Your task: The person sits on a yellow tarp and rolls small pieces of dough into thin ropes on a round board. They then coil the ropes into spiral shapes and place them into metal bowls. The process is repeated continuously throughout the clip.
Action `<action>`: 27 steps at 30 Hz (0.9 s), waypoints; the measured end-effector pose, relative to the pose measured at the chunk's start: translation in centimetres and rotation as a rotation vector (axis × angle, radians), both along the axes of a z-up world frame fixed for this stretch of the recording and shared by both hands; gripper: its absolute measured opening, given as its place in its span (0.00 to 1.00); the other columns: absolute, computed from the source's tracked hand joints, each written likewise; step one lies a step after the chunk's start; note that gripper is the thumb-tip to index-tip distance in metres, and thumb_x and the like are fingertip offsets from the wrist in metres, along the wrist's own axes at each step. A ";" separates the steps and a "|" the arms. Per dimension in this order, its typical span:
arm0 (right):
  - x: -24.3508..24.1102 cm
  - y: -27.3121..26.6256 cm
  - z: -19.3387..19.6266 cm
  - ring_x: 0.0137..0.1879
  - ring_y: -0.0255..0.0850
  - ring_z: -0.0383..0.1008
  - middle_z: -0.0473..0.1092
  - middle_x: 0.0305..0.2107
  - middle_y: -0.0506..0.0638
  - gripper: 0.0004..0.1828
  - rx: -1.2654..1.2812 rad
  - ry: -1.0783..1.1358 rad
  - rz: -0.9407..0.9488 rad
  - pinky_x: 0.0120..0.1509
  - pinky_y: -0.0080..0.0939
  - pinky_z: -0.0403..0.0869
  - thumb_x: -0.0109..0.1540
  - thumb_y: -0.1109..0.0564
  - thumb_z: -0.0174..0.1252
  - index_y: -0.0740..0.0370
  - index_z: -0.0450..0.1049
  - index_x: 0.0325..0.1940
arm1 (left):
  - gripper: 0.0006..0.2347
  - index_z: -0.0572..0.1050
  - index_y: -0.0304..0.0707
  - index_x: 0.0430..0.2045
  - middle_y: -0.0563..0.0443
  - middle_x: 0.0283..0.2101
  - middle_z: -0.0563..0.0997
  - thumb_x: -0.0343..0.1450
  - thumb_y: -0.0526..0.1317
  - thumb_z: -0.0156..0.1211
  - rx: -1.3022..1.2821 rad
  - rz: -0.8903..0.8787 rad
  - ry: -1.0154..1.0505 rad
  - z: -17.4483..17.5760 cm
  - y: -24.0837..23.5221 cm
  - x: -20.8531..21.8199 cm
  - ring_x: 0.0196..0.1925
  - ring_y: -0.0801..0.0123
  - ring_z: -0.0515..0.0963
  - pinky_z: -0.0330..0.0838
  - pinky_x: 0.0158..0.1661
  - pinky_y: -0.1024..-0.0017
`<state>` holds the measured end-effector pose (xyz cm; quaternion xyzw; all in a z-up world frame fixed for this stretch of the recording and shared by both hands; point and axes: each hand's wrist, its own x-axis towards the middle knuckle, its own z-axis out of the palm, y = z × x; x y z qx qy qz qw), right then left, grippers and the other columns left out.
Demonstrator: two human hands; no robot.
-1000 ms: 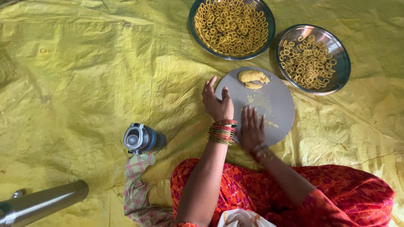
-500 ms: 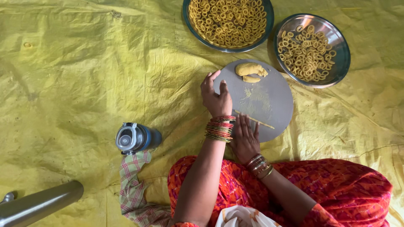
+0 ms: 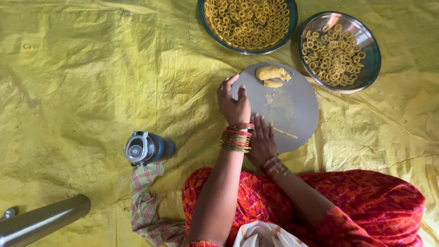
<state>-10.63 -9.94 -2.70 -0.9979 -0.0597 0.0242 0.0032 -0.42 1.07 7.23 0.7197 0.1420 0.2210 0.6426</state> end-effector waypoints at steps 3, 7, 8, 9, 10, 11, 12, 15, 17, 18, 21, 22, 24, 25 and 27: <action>-3.6 -0.7 0.8 0.83 0.54 0.38 0.45 0.74 0.64 0.45 0.008 0.098 0.141 0.83 0.64 0.38 0.62 0.41 0.52 0.68 0.46 0.74 | 0.16 0.77 0.46 0.51 0.45 0.56 0.78 0.68 0.35 0.64 0.023 -0.010 0.023 -0.1 -0.2 0.0 0.61 0.55 0.77 0.70 0.62 0.59; -4.0 -1.1 2.3 0.81 0.54 0.37 0.42 0.75 0.65 0.51 -0.034 0.057 0.071 0.79 0.64 0.38 0.62 0.37 0.52 0.69 0.42 0.77 | 0.17 0.76 0.48 0.52 0.47 0.56 0.79 0.68 0.37 0.65 0.064 -0.027 0.069 -0.1 0.0 0.2 0.60 0.56 0.78 0.71 0.60 0.59; -2.6 -1.2 2.5 0.82 0.51 0.35 0.40 0.76 0.62 0.51 -0.227 0.155 0.010 0.80 0.62 0.38 0.62 0.37 0.51 0.67 0.40 0.79 | 0.17 0.76 0.48 0.52 0.47 0.56 0.78 0.68 0.38 0.65 0.065 -0.025 0.078 -0.1 0.0 0.2 0.60 0.56 0.78 0.71 0.60 0.59; -1.0 -1.3 2.5 0.83 0.48 0.34 0.38 0.78 0.59 0.52 -0.419 0.251 -0.054 0.81 0.60 0.37 0.62 0.37 0.50 0.65 0.39 0.81 | 0.17 0.76 0.48 0.52 0.47 0.56 0.78 0.68 0.38 0.65 0.065 -0.028 0.092 0.0 0.1 0.1 0.60 0.56 0.78 0.72 0.59 0.58; 0.9 -1.9 2.7 0.82 0.49 0.32 0.37 0.78 0.61 0.53 -0.362 0.206 -0.109 0.80 0.61 0.36 0.63 0.33 0.46 0.66 0.38 0.80 | 0.17 0.76 0.48 0.52 0.47 0.56 0.78 0.68 0.38 0.65 0.066 -0.031 0.105 0.0 0.1 0.1 0.59 0.56 0.78 0.72 0.58 0.58; 2.8 -2.7 2.8 0.82 0.51 0.31 0.35 0.77 0.62 0.54 -0.304 0.161 -0.167 0.80 0.62 0.35 0.63 0.28 0.42 0.67 0.36 0.80 | 0.17 0.76 0.48 0.52 0.47 0.55 0.78 0.68 0.38 0.65 0.067 -0.036 0.117 0.0 0.1 0.1 0.59 0.55 0.78 0.72 0.57 0.58; 4.4 -3.7 3.1 0.82 0.52 0.30 0.35 0.77 0.63 0.54 -0.218 0.085 -0.221 0.80 0.64 0.35 0.64 0.27 0.40 0.67 0.37 0.80 | 0.17 0.76 0.48 0.52 0.47 0.55 0.78 0.67 0.37 0.65 0.067 -0.039 0.114 0.1 0.2 0.0 0.59 0.55 0.78 0.72 0.57 0.57; 7.1 -5.5 2.8 0.83 0.55 0.29 0.35 0.77 0.65 0.54 -0.027 -0.064 -0.338 0.80 0.68 0.34 0.66 0.24 0.36 0.68 0.37 0.79 | 0.17 0.76 0.48 0.51 0.47 0.55 0.78 0.67 0.37 0.65 0.074 -0.044 0.103 0.2 0.5 -0.2 0.59 0.55 0.78 0.72 0.57 0.57; 6.6 -5.6 2.1 0.83 0.55 0.30 0.34 0.77 0.65 0.52 0.001 -0.049 -0.352 0.80 0.68 0.33 0.67 0.25 0.35 0.68 0.37 0.79 | 0.17 0.76 0.48 0.51 0.47 0.55 0.78 0.67 0.37 0.65 0.089 -0.036 0.099 0.3 0.6 -0.1 0.60 0.55 0.77 0.72 0.57 0.57; 5.7 -5.4 1.7 0.83 0.56 0.31 0.35 0.77 0.65 0.53 0.028 -0.059 -0.313 0.80 0.67 0.33 0.67 0.25 0.35 0.69 0.36 0.79 | 0.17 0.76 0.48 0.51 0.47 0.55 0.78 0.67 0.37 0.65 0.067 -0.040 0.097 0.4 0.5 0.0 0.59 0.55 0.78 0.72 0.58 0.57; 0.8 -4.1 0.5 0.82 0.56 0.32 0.36 0.76 0.65 0.55 0.078 -0.026 -0.216 0.80 0.64 0.33 0.66 0.24 0.36 0.70 0.36 0.79 | 0.16 0.76 0.48 0.51 0.47 0.55 0.78 0.68 0.37 0.65 0.028 -0.051 0.103 0.3 0.4 0.0 0.58 0.55 0.78 0.72 0.58 0.58; -0.9 -3.9 0.4 0.82 0.56 0.32 0.36 0.76 0.65 0.55 0.073 0.017 -0.202 0.80 0.63 0.33 0.65 0.24 0.37 0.69 0.36 0.79 | 0.16 0.76 0.48 0.50 0.47 0.55 0.78 0.68 0.37 0.65 0.031 -0.057 0.106 0.3 0.2 0.1 0.58 0.56 0.78 0.72 0.58 0.58; -2.3 -3.8 0.3 0.81 0.54 0.32 0.36 0.76 0.64 0.54 0.052 0.067 -0.180 0.79 0.64 0.32 0.64 0.26 0.38 0.69 0.36 0.79 | 0.15 0.76 0.48 0.50 0.47 0.55 0.77 0.68 0.37 0.65 0.041 -0.076 0.112 0.1 0.0 0.0 0.58 0.56 0.79 0.72 0.57 0.58; -1.9 -4.1 0.5 0.82 0.54 0.32 0.36 0.76 0.63 0.54 0.034 0.067 -0.169 0.79 0.64 0.32 0.64 0.27 0.38 0.68 0.36 0.79 | 0.15 0.76 0.48 0.49 0.47 0.55 0.77 0.68 0.38 0.65 0.046 -0.083 0.110 0.1 0.0 0.0 0.58 0.56 0.79 0.73 0.57 0.58; 0.0 -4.6 1.0 0.82 0.54 0.32 0.36 0.76 0.63 0.53 0.014 0.068 -0.194 0.79 0.66 0.32 0.64 0.28 0.39 0.68 0.37 0.79 | 0.15 0.76 0.48 0.49 0.47 0.55 0.77 0.68 0.38 0.65 0.069 -0.092 0.098 0.0 -0.1 0.1 0.58 0.56 0.79 0.73 0.57 0.58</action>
